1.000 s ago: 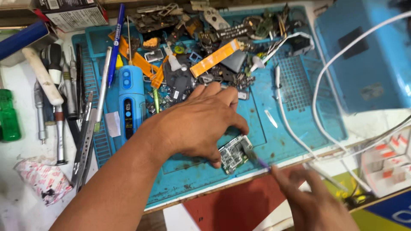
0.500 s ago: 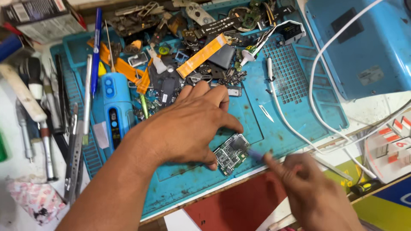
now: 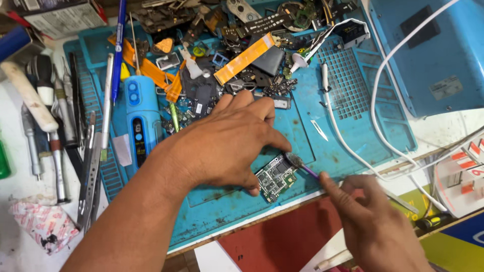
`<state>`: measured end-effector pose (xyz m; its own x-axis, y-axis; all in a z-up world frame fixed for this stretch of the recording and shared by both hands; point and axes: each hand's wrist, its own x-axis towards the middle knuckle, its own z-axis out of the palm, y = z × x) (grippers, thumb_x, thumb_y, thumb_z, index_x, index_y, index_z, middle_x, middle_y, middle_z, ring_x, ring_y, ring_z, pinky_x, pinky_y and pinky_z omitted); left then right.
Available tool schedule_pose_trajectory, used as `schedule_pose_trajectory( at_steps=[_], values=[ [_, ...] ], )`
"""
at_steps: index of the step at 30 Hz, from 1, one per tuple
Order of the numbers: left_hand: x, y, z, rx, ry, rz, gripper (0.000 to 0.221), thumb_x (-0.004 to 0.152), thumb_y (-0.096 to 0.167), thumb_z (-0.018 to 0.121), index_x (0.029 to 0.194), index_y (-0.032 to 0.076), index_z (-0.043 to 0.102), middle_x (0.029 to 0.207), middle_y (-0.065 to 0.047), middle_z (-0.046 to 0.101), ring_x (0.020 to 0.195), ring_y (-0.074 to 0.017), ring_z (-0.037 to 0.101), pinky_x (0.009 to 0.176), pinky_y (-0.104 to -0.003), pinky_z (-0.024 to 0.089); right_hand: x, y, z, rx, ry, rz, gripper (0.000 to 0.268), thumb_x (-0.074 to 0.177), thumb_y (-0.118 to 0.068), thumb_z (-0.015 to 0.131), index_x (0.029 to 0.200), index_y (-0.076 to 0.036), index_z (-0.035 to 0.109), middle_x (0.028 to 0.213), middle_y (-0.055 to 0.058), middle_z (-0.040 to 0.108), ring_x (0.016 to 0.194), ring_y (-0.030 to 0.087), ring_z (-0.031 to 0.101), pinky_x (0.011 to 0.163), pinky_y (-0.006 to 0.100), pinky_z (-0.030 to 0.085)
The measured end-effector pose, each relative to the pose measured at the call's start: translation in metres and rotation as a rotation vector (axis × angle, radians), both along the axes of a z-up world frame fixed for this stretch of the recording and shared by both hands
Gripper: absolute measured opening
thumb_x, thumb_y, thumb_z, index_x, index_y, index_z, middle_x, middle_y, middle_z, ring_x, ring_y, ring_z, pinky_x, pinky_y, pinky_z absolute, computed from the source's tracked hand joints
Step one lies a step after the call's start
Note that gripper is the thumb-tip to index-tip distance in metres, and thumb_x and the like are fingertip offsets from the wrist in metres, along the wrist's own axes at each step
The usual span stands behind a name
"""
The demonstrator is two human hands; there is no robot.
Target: The person uses a brush to clean components on a circuit board, applies a tool to the surface of the board, and then uses a heat gun to apply heat to specific areas of the motherboard on a repair bench.
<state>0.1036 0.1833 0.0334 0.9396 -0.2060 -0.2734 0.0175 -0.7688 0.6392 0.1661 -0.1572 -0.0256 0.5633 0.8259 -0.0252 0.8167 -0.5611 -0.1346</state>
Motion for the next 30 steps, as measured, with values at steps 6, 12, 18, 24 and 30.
schedule_pose_trajectory(
  at_steps=[6, 12, 18, 24, 30],
  values=[
    [0.003, 0.001, 0.004, 0.018, 0.056, -0.021, 0.085, 0.049, 0.03, 0.096, 0.13, 0.033, 0.071, 0.116, -0.003, 0.053, 0.118, -0.0265, 0.043, 0.105, -0.041, 0.036, -0.001, 0.003, 0.007, -0.207, 0.096, -0.081, 0.061, 0.084, -0.011, 0.071, 0.142, -0.03, 0.066, 0.105, 0.006, 0.061, 0.065, 0.019, 0.07, 0.058, 0.039, 0.059],
    [0.001, 0.001, -0.006, -0.008, -0.099, -0.019, 0.082, 0.046, 0.036, 0.099, 0.124, 0.031, 0.075, 0.123, -0.004, 0.053, 0.117, -0.0284, 0.044, 0.103, -0.043, 0.036, -0.001, 0.019, 0.021, -0.03, 0.085, 0.091, 0.065, 0.079, 0.001, 0.062, 0.139, -0.022, 0.06, 0.092, 0.007, 0.061, 0.061, 0.023, 0.069, 0.051, 0.039, 0.058],
    [0.0, 0.003, -0.001, 0.008, -0.075, -0.015, 0.083, 0.045, 0.034, 0.098, 0.125, 0.033, 0.074, 0.119, -0.002, 0.053, 0.116, -0.0281, 0.045, 0.104, -0.043, 0.036, -0.015, 0.023, 0.022, -0.258, 0.042, 0.047, 0.077, 0.079, -0.002, 0.062, 0.149, -0.034, 0.06, 0.105, 0.008, 0.065, 0.057, 0.019, 0.07, 0.052, 0.038, 0.059],
    [-0.001, 0.001, 0.005, 0.023, 0.043, 0.009, 0.085, 0.049, 0.029, 0.096, 0.13, 0.035, 0.071, 0.113, -0.001, 0.054, 0.116, -0.026, 0.044, 0.108, -0.042, 0.033, -0.018, 0.002, 0.011, -0.205, 0.244, 0.084, 0.068, 0.084, -0.008, 0.067, 0.145, -0.038, 0.061, 0.107, 0.001, 0.061, 0.076, 0.011, 0.071, 0.061, 0.032, 0.062],
    [-0.002, 0.003, 0.007, 0.032, 0.065, 0.013, 0.085, 0.05, 0.033, 0.097, 0.131, 0.035, 0.07, 0.115, 0.0, 0.054, 0.116, -0.025, 0.045, 0.109, -0.041, 0.034, -0.015, -0.005, 0.006, -0.368, 0.265, 0.124, 0.073, 0.08, -0.003, 0.068, 0.145, -0.033, 0.056, 0.106, 0.001, 0.06, 0.081, 0.013, 0.074, 0.065, 0.034, 0.063]
  ],
)
